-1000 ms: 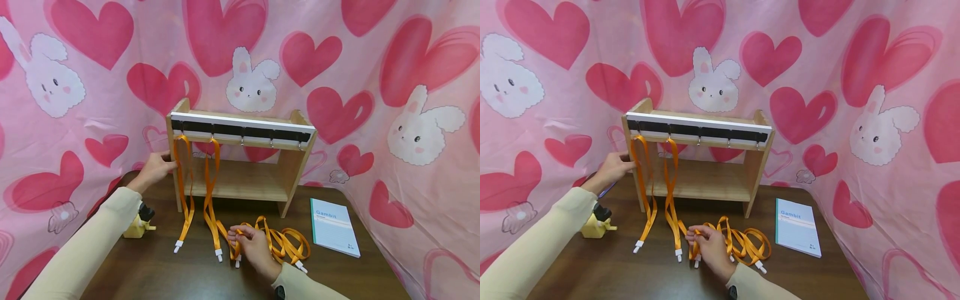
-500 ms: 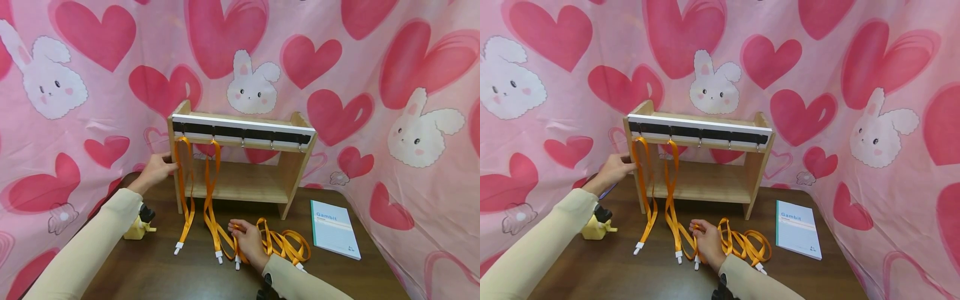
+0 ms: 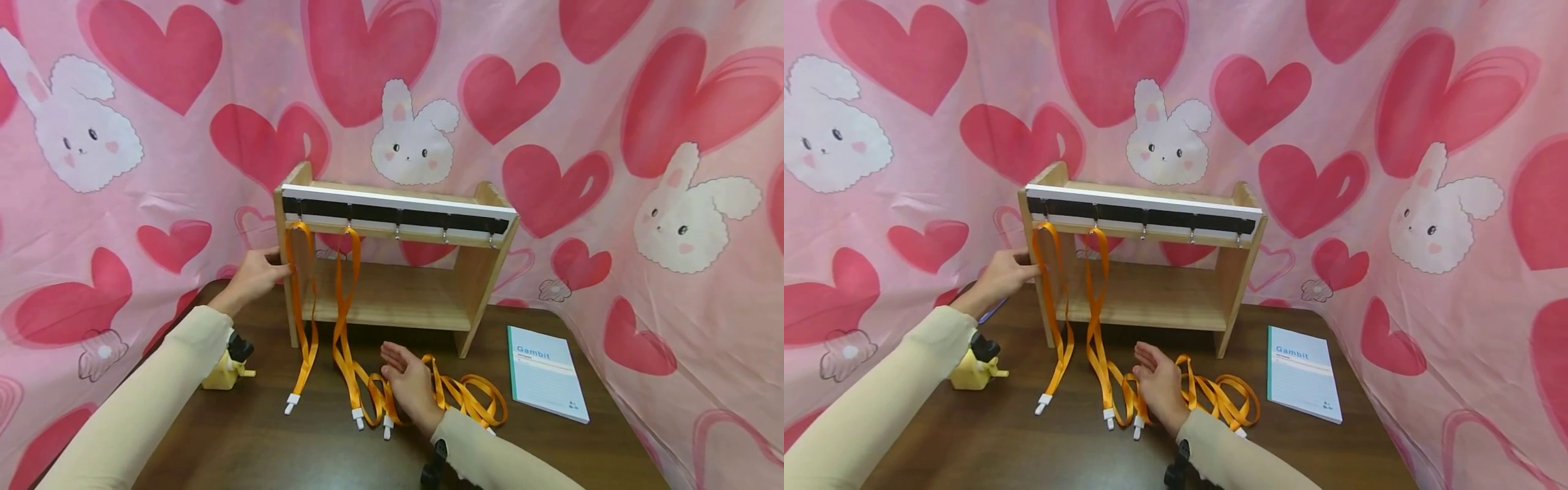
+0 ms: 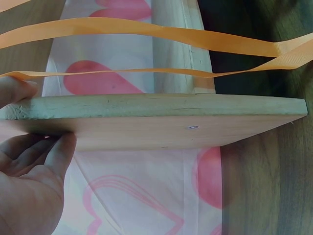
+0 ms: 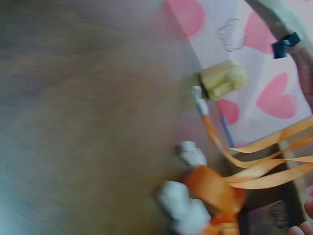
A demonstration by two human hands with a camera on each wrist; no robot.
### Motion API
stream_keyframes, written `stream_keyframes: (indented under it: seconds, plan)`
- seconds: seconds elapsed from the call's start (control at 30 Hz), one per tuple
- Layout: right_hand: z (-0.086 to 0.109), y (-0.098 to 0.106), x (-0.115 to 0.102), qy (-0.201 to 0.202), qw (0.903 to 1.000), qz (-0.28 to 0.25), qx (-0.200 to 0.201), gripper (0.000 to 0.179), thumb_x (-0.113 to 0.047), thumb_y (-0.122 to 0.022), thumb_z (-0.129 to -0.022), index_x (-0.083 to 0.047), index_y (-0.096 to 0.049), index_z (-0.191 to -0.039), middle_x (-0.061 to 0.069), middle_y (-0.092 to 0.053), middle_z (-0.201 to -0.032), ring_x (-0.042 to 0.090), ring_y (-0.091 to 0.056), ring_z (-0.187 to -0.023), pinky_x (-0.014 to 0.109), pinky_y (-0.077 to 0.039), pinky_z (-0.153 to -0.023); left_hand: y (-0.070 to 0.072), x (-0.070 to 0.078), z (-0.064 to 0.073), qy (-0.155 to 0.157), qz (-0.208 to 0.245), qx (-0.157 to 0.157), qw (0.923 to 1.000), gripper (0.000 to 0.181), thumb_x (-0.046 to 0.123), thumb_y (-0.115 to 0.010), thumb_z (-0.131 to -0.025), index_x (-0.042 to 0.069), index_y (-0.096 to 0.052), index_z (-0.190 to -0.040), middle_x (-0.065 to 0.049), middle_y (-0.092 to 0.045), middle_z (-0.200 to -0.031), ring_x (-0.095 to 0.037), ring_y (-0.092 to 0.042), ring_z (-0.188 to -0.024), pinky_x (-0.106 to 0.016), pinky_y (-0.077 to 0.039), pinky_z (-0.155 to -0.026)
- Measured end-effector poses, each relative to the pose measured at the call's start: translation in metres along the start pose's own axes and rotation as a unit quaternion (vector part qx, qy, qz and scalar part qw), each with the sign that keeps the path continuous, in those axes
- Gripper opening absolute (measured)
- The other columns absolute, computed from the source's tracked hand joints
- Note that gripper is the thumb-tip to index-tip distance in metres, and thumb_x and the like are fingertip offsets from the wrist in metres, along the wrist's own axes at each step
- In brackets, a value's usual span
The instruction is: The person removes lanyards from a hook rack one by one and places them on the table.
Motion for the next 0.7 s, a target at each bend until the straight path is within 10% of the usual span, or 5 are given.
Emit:
stream_keyframes:
  seconds: [0.37,0.7]
  plan:
    - [-0.026,0.040,-0.086,0.096,0.9927,-0.072,0.010,0.043,0.001,-0.067,-0.093,-0.002,-0.061,-0.136,0.021,-0.065,-0.137,0.038,-0.062,-0.127,0.023,-0.056,-0.096,0.000,0.003,0.001,-0.001,0.011,0.006,0.9999,0.044,0.011,-0.069,-0.093,-0.003,-0.063,-0.135,-0.028,-0.068,-0.127,-0.020,-0.067,-0.093,-0.014,-0.056,-0.071]
    - [-0.048,0.060,-0.165,0.180,0.9833,-0.025,0.005,0.038,-0.013,-0.072,-0.093,-0.007,-0.066,-0.131,0.014,-0.071,-0.130,0.030,-0.068,-0.120,0.024,-0.057,-0.096,0.001,0.004,0.002,0.005,0.007,0.000,1.0000,0.048,0.014,-0.069,-0.094,-0.002,-0.060,-0.138,-0.027,-0.066,-0.132,-0.012,-0.066,-0.090,-0.017,-0.058,-0.074]
Point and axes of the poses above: each hand's wrist, its own z-axis away from the middle knuckle, its own y-axis out of the back of the hand, x = y × z, the point moved 9 cm from there along -z, towards the middle knuckle
